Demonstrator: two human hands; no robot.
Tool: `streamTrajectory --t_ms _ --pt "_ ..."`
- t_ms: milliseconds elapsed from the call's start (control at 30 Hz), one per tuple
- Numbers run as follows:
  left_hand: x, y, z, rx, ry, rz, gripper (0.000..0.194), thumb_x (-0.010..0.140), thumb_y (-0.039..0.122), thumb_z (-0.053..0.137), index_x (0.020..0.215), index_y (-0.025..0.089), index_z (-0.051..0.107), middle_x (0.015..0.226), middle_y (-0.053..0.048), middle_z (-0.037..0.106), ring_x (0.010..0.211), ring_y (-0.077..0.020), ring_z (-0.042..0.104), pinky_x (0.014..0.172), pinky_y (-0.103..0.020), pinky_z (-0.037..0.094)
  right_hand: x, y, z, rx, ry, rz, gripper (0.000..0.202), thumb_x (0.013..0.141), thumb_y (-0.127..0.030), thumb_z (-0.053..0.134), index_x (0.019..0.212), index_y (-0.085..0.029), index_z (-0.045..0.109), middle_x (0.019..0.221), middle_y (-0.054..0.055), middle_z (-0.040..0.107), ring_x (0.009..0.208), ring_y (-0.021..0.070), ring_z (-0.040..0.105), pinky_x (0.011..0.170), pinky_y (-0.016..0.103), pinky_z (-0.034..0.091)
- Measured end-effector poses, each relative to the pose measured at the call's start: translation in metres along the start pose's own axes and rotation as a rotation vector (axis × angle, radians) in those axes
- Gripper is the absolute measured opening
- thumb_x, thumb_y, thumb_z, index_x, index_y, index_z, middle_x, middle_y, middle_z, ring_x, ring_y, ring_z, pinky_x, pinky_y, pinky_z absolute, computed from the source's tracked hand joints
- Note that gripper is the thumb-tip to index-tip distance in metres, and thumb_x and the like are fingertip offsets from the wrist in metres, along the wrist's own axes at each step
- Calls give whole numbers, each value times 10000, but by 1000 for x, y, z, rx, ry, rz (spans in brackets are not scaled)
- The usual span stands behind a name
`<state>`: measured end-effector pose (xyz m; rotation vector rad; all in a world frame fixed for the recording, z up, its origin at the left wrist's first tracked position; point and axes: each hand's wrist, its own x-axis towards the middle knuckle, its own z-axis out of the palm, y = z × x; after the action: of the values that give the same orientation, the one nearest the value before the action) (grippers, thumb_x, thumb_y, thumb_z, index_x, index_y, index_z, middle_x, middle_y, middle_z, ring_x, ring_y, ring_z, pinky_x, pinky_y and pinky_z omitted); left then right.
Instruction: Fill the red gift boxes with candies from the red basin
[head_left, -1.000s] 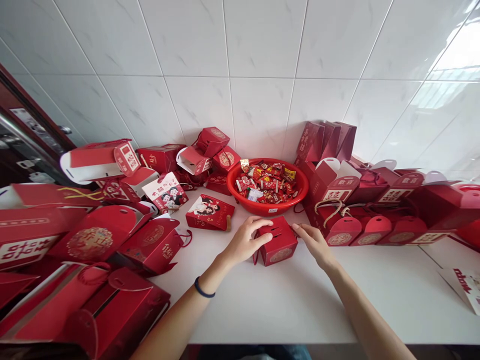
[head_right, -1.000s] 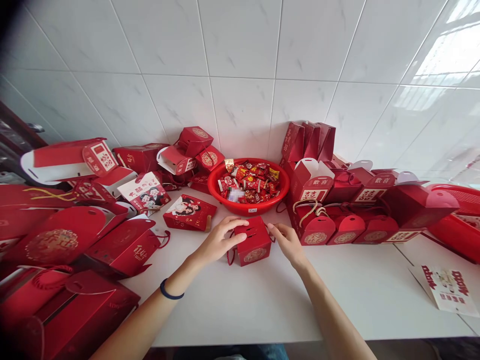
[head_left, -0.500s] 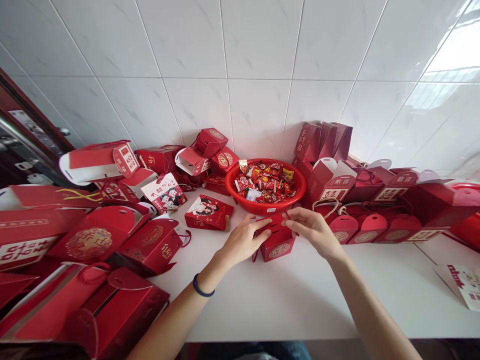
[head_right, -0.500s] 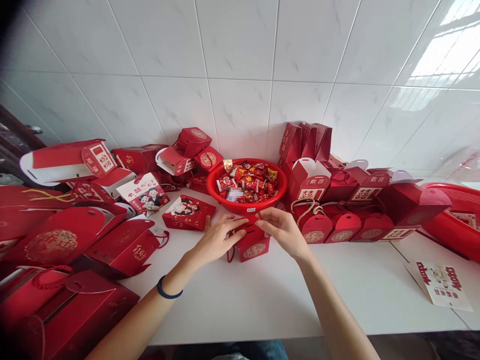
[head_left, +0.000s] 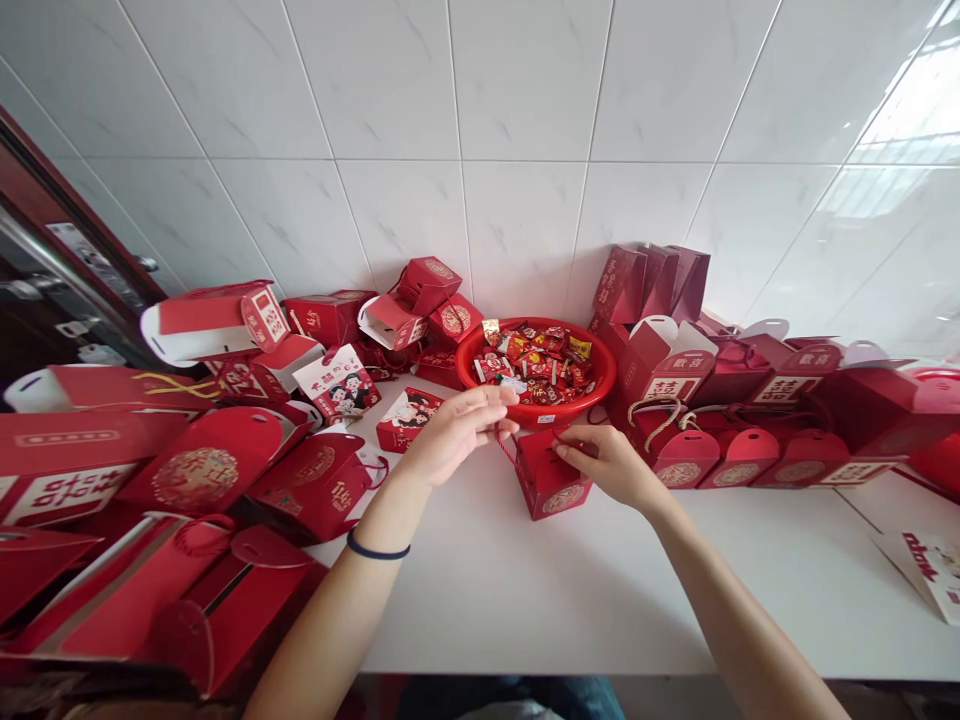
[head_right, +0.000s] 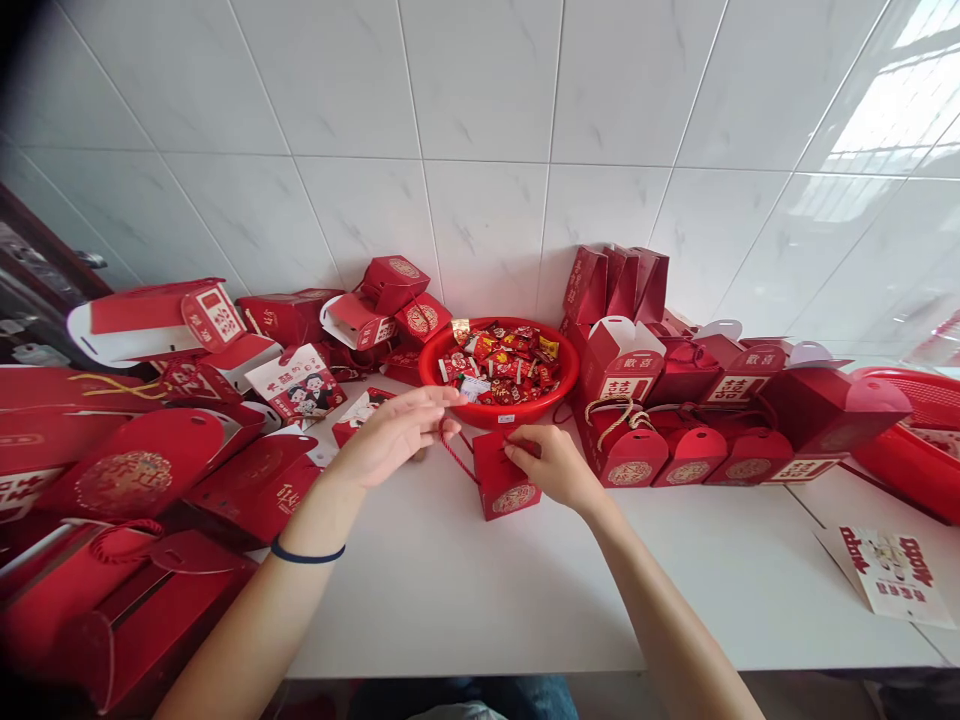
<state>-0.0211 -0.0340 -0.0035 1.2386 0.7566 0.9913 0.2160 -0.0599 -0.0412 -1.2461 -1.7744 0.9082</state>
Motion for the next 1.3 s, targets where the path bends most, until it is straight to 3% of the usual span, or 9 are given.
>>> streamTrajectory --t_ms 100,267,567,733,833,967,1133,1300 --pt "0 17 5 9 -80 33 319 778 355 776 1035 172 727 1186 -109 708 982 -233 707 902 -392 551 2 -7 -7 61 -19 2 368 847 -530 646 721 -187 693 604 -9 585 537 125 509 490 248 398" --pt "3 21 22 112 -147 25 335 784 343 783 1063 165 729 1210 -109 695 1160 -298 657 968 -439 538 2 -25 -20 228 30 22 462 798 -625 695 680 -183 627 604 -6 580 572 140 545 564 276 479" --pt "11 12 61 180 -197 52 410 892 352 689 1273 204 667 1412 -124 615 1319 -312 566 1060 -445 506 1 -39 -6 172 125 -43 349 780 -518 725 782 -172 683 658 11 613 633 146 527 545 254 438" --pt "13 14 75 217 -288 70 400 899 328 671 1281 211 658 1392 -99 632 1333 -307 555 1065 -431 510 0 -32 -1 50 253 -11 316 743 -386 680 580 -196 487 547 -38 433 550 91 342 476 224 281" --pt "14 12 74 258 -297 81 439 872 282 684 1301 201 638 1360 -104 647 1297 -300 581 1049 -425 523 -2 -30 -2 82 281 -6 370 745 -416 683 564 -206 437 546 -38 414 554 96 341 488 235 279" --pt "14 -2 65 381 -174 161 594 807 297 760 1368 222 582 1438 -127 579 1264 -314 599 1001 -432 549 -3 -28 -2 204 334 13 351 771 -502 708 679 -195 565 650 2 562 622 143 505 568 272 418" --pt "13 -31 55 735 54 266 743 692 332 862 1365 228 564 1369 -127 614 1292 -351 547 1082 -514 468 -2 -26 -1 316 343 11 365 774 -539 727 715 -220 560 727 32 655 737 208 643 698 341 540" --pt "21 -62 52 832 -49 267 439 800 359 765 1190 196 648 1209 -108 685 1188 -336 587 1035 -511 475 -1 -19 3 363 316 1 388 776 -562 727 712 -228 540 749 48 692 763 221 672 738 363 563"
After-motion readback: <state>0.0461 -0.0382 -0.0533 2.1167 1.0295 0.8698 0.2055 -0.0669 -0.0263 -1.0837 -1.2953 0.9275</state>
